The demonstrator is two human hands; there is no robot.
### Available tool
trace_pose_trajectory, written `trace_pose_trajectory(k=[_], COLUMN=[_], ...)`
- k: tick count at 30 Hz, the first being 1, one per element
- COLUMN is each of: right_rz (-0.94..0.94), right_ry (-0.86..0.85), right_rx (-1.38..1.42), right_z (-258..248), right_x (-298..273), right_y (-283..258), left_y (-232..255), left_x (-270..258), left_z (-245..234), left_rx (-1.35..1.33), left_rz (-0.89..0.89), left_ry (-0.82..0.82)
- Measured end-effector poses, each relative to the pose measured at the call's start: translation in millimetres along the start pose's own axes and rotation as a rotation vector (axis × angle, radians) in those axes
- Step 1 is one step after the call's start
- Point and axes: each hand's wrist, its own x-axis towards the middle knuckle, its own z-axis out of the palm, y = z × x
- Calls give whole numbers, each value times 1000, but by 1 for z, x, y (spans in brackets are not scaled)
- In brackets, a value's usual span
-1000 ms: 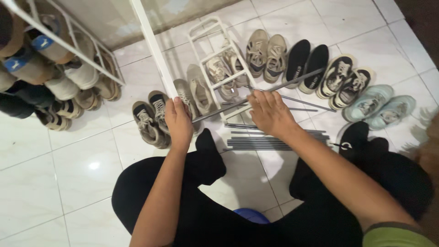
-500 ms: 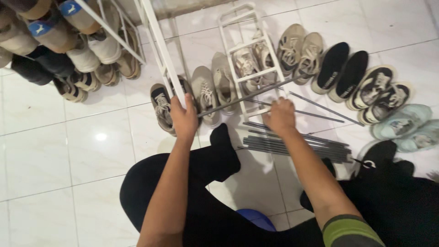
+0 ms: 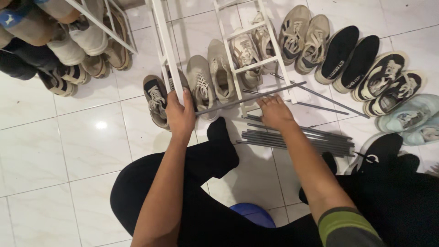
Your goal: The person assembles a white metal shoe rack by inserting horizontal metal rods into the side frames. They sit on the floor, pick up rods, and slide them into place one by one to form the shelves.
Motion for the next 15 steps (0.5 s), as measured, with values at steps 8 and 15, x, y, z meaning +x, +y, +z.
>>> trace_pose_trajectory(k=[8,15], right_rz=[134,140], right_ry=[-80,321], right_rx=[129,184], right_z=[-69,-110], right_x=[3,-19], right_y=[-6,53], left_y=[-3,-18], left_x=[10,30], left_z=[-5,-7], left_rx=[-231,-592], left_rz=[-126,-253], left_ry=[-59,-84])
